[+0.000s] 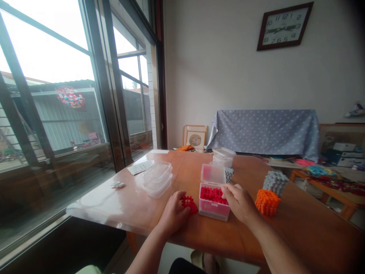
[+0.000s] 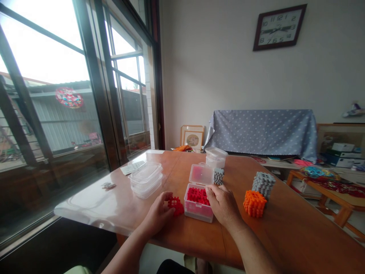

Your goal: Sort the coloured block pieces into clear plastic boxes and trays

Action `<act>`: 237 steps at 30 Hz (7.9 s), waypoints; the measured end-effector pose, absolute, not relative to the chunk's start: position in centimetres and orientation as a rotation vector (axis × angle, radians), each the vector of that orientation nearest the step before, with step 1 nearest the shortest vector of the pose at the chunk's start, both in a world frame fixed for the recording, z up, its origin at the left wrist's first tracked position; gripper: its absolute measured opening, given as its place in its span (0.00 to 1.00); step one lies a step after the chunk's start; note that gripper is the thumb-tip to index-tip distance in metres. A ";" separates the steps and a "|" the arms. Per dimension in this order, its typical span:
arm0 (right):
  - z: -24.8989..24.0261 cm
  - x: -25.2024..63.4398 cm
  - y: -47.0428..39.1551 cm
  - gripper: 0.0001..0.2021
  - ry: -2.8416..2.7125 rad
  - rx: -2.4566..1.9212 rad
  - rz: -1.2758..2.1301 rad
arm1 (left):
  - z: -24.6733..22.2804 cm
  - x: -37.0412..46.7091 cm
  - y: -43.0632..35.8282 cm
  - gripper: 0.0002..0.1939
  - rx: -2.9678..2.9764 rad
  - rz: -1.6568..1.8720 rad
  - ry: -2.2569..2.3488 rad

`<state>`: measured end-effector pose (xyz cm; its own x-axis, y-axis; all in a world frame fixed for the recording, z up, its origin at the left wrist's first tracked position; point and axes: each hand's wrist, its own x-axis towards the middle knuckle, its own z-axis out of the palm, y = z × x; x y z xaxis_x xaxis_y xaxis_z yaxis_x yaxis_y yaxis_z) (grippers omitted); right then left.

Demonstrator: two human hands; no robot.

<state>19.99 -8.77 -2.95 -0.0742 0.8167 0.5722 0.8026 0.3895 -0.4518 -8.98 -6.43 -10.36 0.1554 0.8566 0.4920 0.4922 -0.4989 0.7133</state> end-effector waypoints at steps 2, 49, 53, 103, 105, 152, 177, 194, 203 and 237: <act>-2.9 20.0 -8.8 0.22 -1.855 -1.401 0.024 | -10.3 -9.0 -6.4 0.26 2.064 1.330 1.275; -2.1 16.3 -7.9 0.08 -1.969 -1.459 0.055 | -9.0 -7.2 -7.0 0.23 2.142 1.058 1.531; -2.4 16.4 -7.7 0.08 -1.989 -1.421 0.048 | -8.6 -6.9 -7.3 0.31 2.222 0.876 1.597; -3.6 17.8 -6.0 0.09 -1.725 -1.233 0.395 | -9.6 -3.7 -6.8 0.23 2.196 1.579 1.123; -3.8 17.8 -5.9 0.09 -1.750 -1.264 0.344 | -9.7 -3.6 -6.8 0.23 2.184 1.571 1.128; -4.3 18.1 -6.5 0.12 -1.930 -1.254 0.027 | -7.6 -3.6 -7.8 0.26 2.360 1.340 1.074; -4.5 20.9 -8.1 0.18 -1.970 -1.429 -0.074 | -7.7 -3.1 -7.7 0.21 2.589 1.231 1.161; -4.3 21.6 -5.7 0.07 -2.015 -1.381 0.264 | -8.2 -3.2 -7.2 0.20 2.553 1.213 1.152; -3.6 22.1 -6.0 0.08 -2.002 -1.377 0.441 | -8.4 -3.2 -7.1 0.21 2.560 1.211 1.141; -2.9 20.6 -6.5 0.11 -1.964 -1.399 0.090 | -7.9 -3.2 -7.2 0.18 2.543 1.215 1.140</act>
<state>20.62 -6.46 -2.89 -0.1592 0.8488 0.5042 0.7993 0.4106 -0.4387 -3.25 -7.25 -7.94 0.4009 0.6662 0.6288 0.5855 -0.7143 0.3835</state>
